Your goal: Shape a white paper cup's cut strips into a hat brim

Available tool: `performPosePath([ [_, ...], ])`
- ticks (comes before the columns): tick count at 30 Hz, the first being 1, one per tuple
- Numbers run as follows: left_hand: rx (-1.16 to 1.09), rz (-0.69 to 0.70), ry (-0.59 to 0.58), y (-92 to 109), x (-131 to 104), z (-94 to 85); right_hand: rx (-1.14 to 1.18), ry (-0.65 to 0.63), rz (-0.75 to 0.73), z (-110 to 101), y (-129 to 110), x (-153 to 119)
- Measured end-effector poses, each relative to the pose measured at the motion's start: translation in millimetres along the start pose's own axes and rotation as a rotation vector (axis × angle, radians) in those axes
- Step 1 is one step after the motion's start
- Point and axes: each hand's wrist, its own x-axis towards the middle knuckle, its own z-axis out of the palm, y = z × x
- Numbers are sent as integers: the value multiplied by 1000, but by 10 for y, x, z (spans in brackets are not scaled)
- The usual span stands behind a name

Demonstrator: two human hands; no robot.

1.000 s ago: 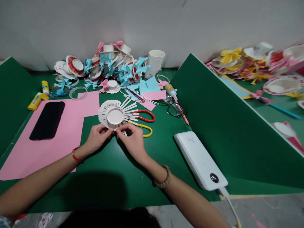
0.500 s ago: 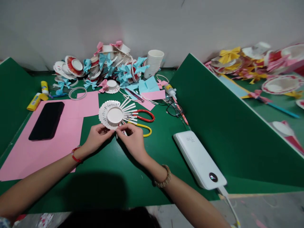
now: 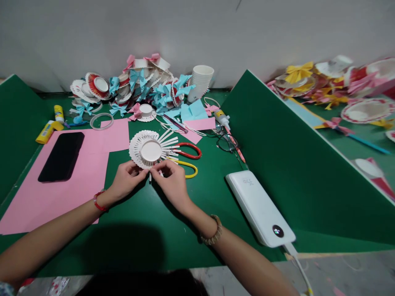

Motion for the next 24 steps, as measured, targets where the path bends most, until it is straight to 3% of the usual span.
performPosePath([
  [7,-106,-77,6,50,21,0,72,10,11,-15,6,12],
  [13,-157,-57,-3,117,18,-9,174,21,38,-22,31,40],
  [24,-222,-124,-46,40,37,-34,133,18,60,-20,12,31],
])
